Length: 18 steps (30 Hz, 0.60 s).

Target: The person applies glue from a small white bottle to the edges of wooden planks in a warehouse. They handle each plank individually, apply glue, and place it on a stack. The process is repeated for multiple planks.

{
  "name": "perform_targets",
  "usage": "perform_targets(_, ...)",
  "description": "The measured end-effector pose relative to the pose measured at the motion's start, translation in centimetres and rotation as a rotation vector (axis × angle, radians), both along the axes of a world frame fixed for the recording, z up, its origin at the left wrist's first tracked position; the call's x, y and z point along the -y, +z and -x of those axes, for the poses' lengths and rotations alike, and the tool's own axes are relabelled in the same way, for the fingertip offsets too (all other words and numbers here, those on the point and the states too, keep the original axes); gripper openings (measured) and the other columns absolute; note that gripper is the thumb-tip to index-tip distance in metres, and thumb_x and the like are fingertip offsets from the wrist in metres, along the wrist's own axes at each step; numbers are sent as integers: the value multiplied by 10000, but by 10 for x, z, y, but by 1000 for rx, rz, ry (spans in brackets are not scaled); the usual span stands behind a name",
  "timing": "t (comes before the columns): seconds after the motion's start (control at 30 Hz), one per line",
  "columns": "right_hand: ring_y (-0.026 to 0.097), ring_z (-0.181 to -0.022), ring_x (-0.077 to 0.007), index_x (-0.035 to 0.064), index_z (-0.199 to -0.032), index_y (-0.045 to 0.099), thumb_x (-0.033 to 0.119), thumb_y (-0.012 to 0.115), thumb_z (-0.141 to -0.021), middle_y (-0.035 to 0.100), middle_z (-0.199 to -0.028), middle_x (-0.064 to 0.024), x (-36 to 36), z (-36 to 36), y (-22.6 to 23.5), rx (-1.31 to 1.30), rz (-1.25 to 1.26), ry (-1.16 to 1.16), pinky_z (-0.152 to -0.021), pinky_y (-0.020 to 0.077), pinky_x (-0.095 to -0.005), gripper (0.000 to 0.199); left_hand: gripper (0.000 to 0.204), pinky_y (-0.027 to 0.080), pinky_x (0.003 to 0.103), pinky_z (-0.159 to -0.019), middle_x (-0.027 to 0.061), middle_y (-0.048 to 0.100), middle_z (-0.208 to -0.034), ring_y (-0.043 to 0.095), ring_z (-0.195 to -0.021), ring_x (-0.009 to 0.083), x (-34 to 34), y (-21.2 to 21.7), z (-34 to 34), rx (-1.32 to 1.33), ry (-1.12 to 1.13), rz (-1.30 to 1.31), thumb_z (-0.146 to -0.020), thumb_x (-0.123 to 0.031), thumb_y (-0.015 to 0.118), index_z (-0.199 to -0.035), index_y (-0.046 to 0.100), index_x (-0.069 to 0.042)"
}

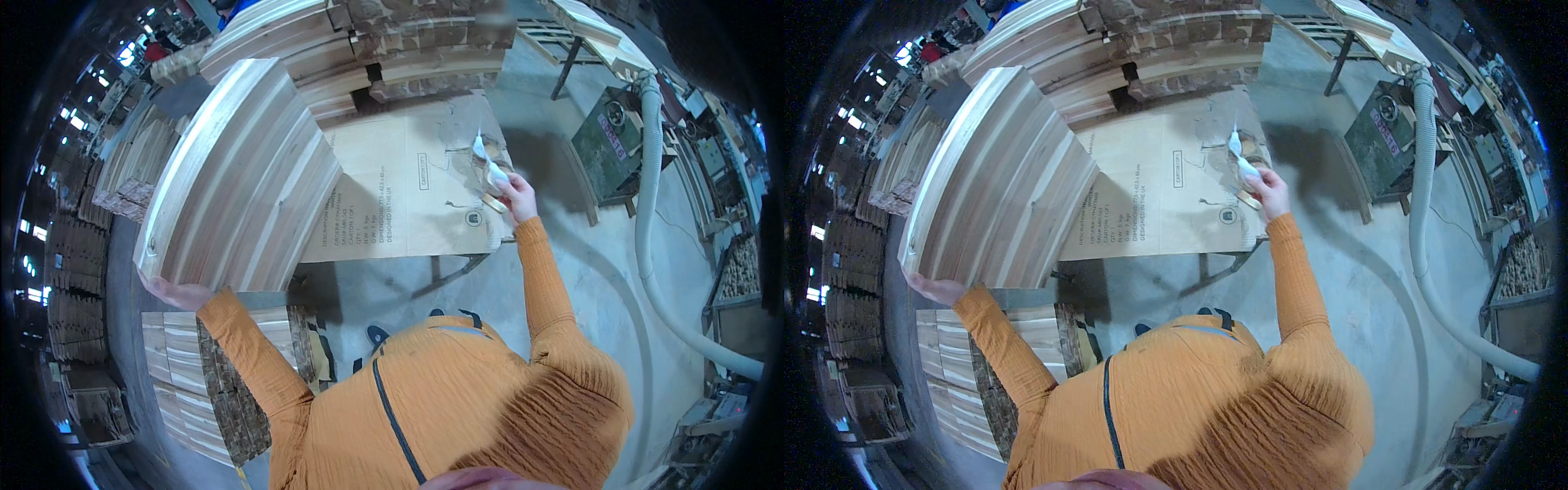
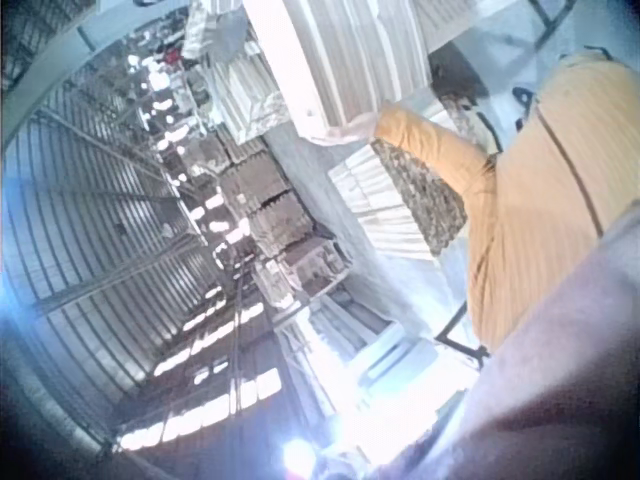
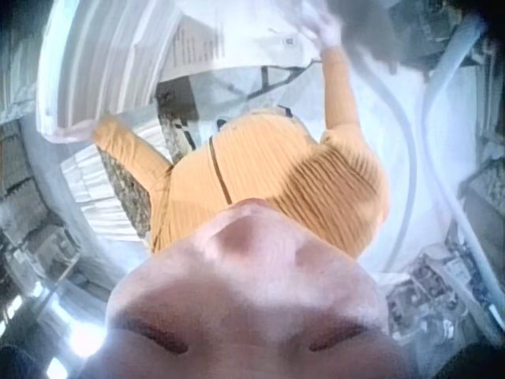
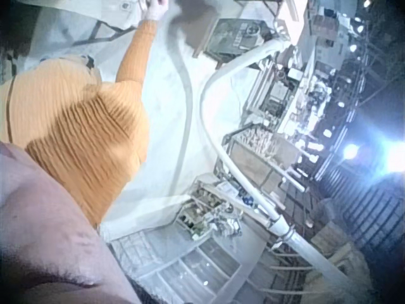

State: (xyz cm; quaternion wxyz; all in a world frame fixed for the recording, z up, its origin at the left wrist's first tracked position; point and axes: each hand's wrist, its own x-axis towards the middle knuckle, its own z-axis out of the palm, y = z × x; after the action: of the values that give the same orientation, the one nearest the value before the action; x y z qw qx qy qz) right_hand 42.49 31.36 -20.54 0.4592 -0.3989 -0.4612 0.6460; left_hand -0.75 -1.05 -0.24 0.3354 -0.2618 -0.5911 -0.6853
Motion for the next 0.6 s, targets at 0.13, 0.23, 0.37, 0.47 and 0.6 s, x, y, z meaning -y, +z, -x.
perform_targets(0.13,553,-646,-56,66,-921,621,145,706,-773,623,-774,9,9,-39,-42,177,-81,-43,-578,442,-206,188,755,353,424,-1023,228,390,-1323,404,-1229,319,-2,1,0,-25,-24,16,-907,-572,269,-1323,360,51)
perform_targets(0.23,569,-623,-88,29,-897,622,146,716,-750,622,-729,-8,19,-24,-52,239,-178,-127,-569,464,-235,210,751,358,424,-1020,229,390,-1322,407,-1227,320,-3,-1,-2,2,-30,11,-909,-569,268,-1323,362,50)
perform_targets(0.37,561,-904,-196,93,-879,660,238,733,-703,603,-968,-61,23,11,-28,892,-480,-248,-784,449,-316,240,746,365,424,-1015,230,390,-1322,411,-1223,320,-1,-4,-4,74,-39,-3,-911,-566,266,-1322,364,49)
perform_targets(0.47,404,-1162,-256,163,-839,688,288,739,-661,498,-1200,-40,12,43,-5,1115,-638,-344,-972,307,-461,223,740,373,425,-1008,230,390,-1321,415,-1219,320,1,-3,-3,97,-24,-3,-912,-562,267,-1322,365,46)
perform_targets(0.6,296,-1268,-299,200,-808,714,311,730,-655,444,-1299,-25,-13,68,-9,1238,-825,-378,-1027,195,-553,189,731,374,426,-1005,230,390,-1321,417,-1215,321,2,-4,3,81,-13,-1,-912,-559,277,-1325,365,38)
